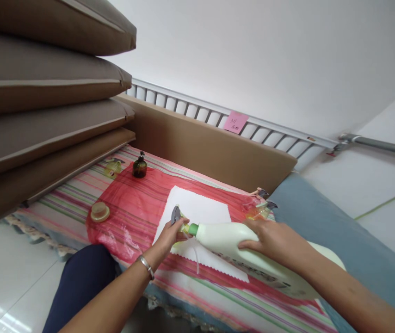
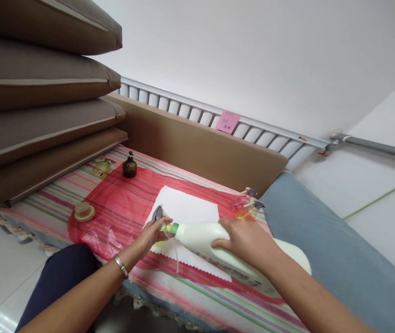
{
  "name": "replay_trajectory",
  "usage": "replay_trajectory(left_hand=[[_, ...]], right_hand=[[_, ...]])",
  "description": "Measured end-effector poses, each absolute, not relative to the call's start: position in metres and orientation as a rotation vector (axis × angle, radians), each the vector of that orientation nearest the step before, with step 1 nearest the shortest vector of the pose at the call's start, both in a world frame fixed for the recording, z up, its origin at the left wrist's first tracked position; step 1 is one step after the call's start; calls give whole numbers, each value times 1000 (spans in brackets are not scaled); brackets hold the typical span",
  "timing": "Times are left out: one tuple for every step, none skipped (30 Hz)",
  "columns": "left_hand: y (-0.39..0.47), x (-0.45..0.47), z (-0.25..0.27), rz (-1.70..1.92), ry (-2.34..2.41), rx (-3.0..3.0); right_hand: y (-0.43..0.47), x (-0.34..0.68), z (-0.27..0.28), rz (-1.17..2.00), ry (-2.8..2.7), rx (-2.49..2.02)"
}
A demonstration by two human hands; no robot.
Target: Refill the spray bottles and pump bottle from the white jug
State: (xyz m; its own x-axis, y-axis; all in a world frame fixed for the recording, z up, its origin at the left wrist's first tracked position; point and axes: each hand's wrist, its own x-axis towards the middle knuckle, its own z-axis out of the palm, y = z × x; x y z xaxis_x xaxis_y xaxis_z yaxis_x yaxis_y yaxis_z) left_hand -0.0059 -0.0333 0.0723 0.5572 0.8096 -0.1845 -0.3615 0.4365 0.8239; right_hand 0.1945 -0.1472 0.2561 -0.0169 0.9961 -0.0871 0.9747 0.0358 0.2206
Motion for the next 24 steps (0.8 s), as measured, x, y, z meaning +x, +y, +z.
replay_trajectory(left_hand=[[-33, -6, 72, 789, 624, 822], [-33, -6, 71, 787, 621, 822], [-33, -6, 71, 786, 620, 823], [-33, -6, 70, 786, 622, 824], [-33, -6, 70, 786, 624, 824], [-33, -6, 70, 788, 625, 824], [-33, -6, 71, 791, 625, 823], [-33, -6, 71, 792, 625, 821], [-34, -6, 72, 793, 623, 820], [-34, -6, 73, 793, 624, 817], [-35, -6, 73, 794, 627, 814], [-35, -6, 74, 796, 629, 813], [-35, -6, 74, 798, 631, 812], [-35, -6, 73, 800, 631, 814], [-35, -6, 73, 801, 631, 817], [-35, -6, 73, 800, 631, 820], [-35, -6, 73, 797, 630, 824], [-35, -6, 73, 794, 631, 825], [-35, -6, 73, 791, 631, 825], [-35, -6, 73, 789, 629, 824], [-35, -6, 74, 789, 628, 822], [-35, -6, 74, 791, 629, 821], [-35, -6, 74, 793, 632, 820], [-35, -6, 74, 794, 635, 819]], right_hand=[[-147, 194, 257, 154, 2086, 2028], [-146, 194, 257, 162, 2077, 2024], [-146, 193, 258, 167, 2070, 2022], [-145, 193, 258, 169, 2064, 2022], [-144, 193, 259, 169, 2061, 2022], [-144, 192, 259, 168, 2063, 2020], [-143, 192, 260, 165, 2066, 2017], [-143, 191, 260, 159, 2073, 2013], [-142, 191, 261, 154, 2078, 2009], [-142, 190, 261, 150, 2078, 2006], [-142, 190, 262, 150, 2071, 2007], [-142, 190, 262, 150, 2060, 2009], [-143, 189, 262, 154, 2052, 2010], [-143, 189, 263, 161, 2047, 2011], [-143, 189, 263, 169, 2044, 2011], [-143, 189, 263, 170, 2047, 2008], [-143, 190, 263, 171, 2049, 2007], [-143, 189, 263, 171, 2047, 2007], [-143, 189, 263, 170, 2043, 2011], [-143, 189, 263, 166, 2039, 2018], [-143, 188, 263, 160, 2037, 2024], [-142, 187, 264, 156, 2035, 2030], [-142, 186, 265, 153, 2032, 2033], [-142, 186, 265, 146, 2029, 2032]])
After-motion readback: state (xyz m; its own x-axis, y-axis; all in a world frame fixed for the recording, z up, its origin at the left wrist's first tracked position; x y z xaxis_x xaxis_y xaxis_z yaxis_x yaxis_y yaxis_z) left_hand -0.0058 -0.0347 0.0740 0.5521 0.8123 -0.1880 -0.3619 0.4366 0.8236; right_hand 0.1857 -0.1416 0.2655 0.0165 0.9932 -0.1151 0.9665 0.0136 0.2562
